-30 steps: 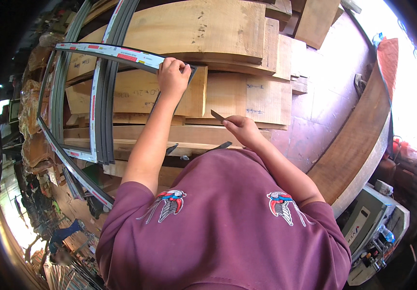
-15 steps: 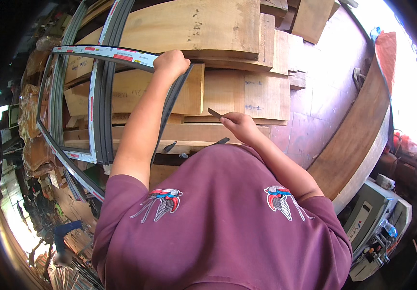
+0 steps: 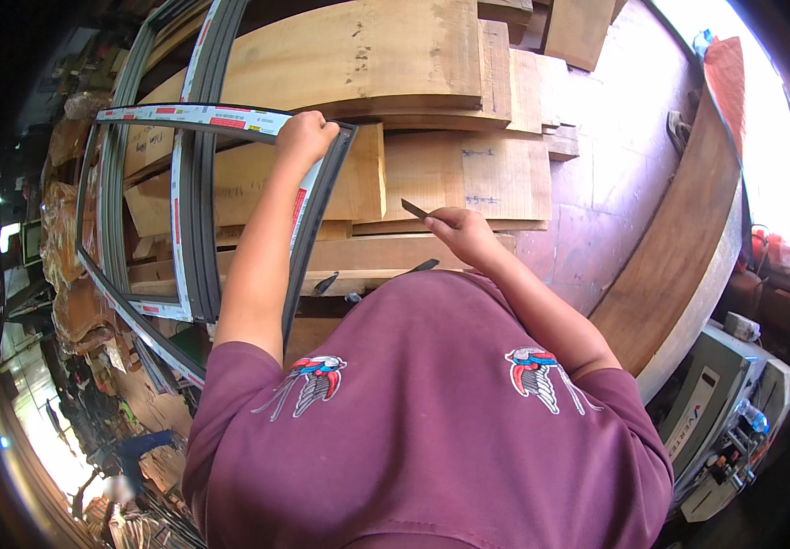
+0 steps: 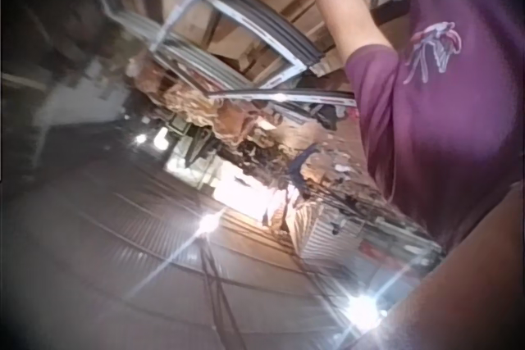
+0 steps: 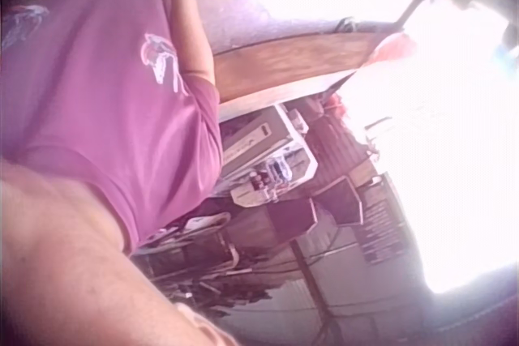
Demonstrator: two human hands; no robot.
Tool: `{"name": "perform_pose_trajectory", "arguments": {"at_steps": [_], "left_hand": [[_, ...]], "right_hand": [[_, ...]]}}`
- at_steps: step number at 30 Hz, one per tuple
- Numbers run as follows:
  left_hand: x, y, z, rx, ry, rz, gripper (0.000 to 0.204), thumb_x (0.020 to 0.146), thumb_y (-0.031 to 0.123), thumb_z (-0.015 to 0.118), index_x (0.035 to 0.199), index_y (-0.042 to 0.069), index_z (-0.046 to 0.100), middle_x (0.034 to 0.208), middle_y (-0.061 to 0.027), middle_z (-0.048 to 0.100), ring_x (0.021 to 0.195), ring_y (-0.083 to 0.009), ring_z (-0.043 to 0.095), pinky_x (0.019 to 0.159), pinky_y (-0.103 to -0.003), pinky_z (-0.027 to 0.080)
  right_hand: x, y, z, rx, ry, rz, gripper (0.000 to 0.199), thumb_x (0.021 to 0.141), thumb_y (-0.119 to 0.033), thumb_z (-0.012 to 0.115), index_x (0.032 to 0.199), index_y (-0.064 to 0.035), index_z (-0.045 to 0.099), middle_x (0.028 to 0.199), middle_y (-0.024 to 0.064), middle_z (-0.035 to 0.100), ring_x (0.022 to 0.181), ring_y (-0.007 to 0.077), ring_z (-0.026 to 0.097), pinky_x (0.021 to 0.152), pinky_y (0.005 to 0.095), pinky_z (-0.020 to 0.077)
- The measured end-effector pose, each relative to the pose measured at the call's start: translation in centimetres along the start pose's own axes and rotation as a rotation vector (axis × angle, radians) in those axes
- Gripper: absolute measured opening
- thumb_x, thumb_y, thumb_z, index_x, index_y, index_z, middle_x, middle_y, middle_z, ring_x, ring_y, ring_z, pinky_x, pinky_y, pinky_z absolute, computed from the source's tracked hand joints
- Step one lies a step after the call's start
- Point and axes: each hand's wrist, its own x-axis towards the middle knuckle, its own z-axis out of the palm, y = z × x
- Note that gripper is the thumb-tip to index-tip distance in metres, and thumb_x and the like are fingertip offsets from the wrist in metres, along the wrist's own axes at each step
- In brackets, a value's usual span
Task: The person uses a utility knife to remove protective tape from the corners of a window frame, then lifts and inspects the frame before placing it on a tarp. The person then picks up a wooden plank and places it on a stack of planks.
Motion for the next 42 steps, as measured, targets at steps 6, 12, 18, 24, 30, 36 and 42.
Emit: {"name": "perform_pose_trajectory", "arguments": {"at_steps": [6,12,18,24,30,36,42], "left_hand": [[-0.7,-2.1,-0.4,-0.170,0.040,0.076,0.033,0.086,0.035,0.063,0.081,0.003,0.069,0.086,-0.0213,0.071,0.085,-0.0403,0.067,0.076,-0.048,0.053],[-1.0,-1.2,-1.7,-0.094,-0.023,0.053,0.042,0.097,0.045,0.059,0.086,0.005,0.065,0.088,-0.0173,0.069,0.088,-0.0385,0.067,0.075,-0.049,0.051],[-1.3,-1.0,-0.4,-0.007,-0.002,0.096,0.037,0.096,0.043,0.060,0.089,0.008,0.063,0.096,-0.0135,0.068,0.093,-0.0356,0.067,0.078,-0.049,0.052],[-0.1,-3.1,0.5,-0.140,0.017,0.136,0.031,0.095,0.035,0.059,0.087,0.006,0.065,0.089,-0.0146,0.069,0.089,-0.0351,0.067,0.079,-0.048,0.052],[0.7,-7.1,0.0,-0.768,-0.177,-0.029,0.021,0.097,0.021,0.064,0.086,0.004,0.064,0.070,-0.0049,0.063,0.063,-0.0138,0.062,0.062,-0.032,0.053],[0.2,-8.2,-0.3,-1.222,-0.233,-0.093,0.016,0.099,0.015,0.062,0.087,0.005,0.064,0.071,-0.0023,0.063,0.062,-0.0116,0.062,0.059,-0.028,0.056],[0.2,-9.9,-1.5,-1.213,-0.052,-0.258,0.024,0.100,0.027,0.063,0.089,0.005,0.065,0.072,-0.0038,0.064,0.062,-0.0125,0.063,0.059,-0.028,0.055]], "right_hand": [[-0.3,0.5,-0.7,-0.009,0.011,0.051,0.034,0.097,-0.031,0.064,0.112,-0.0016,0.072,0.093,0.0172,0.073,0.087,0.0250,0.069,0.082,0.0367,0.0524],[-0.2,0.4,0.2,0.002,0.001,0.062,0.035,0.097,-0.032,0.064,0.114,-0.0027,0.072,0.098,0.0189,0.073,0.092,0.0274,0.070,0.085,0.0367,0.0524],[-0.1,-1.2,0.4,-0.047,-0.037,0.035,0.035,0.097,-0.033,0.064,0.114,-0.0030,0.072,0.100,0.0190,0.073,0.093,0.0304,0.070,0.086,0.0381,0.0526],[0.1,-0.7,0.5,-0.048,-0.014,0.028,0.034,0.097,-0.032,0.064,0.112,-0.0025,0.072,0.098,0.0185,0.073,0.091,0.0303,0.070,0.084,0.0384,0.0526],[0.1,-0.1,0.5,-0.052,0.000,0.037,0.033,0.097,-0.031,0.064,0.110,-0.0018,0.072,0.091,0.0158,0.072,0.084,0.0259,0.067,0.080,0.0361,0.0519],[-0.3,0.8,0.2,0.028,0.048,0.066,0.033,0.098,-0.030,0.064,0.111,-0.0003,0.072,0.085,0.0119,0.070,0.080,0.0179,0.063,0.076,0.0346,0.0502],[0.0,-0.1,0.4,0.015,0.014,0.072,0.032,0.098,-0.029,0.064,0.111,-0.0009,0.071,0.082,0.0122,0.069,0.078,0.0182,0.062,0.076,0.0345,0.0502]]}}
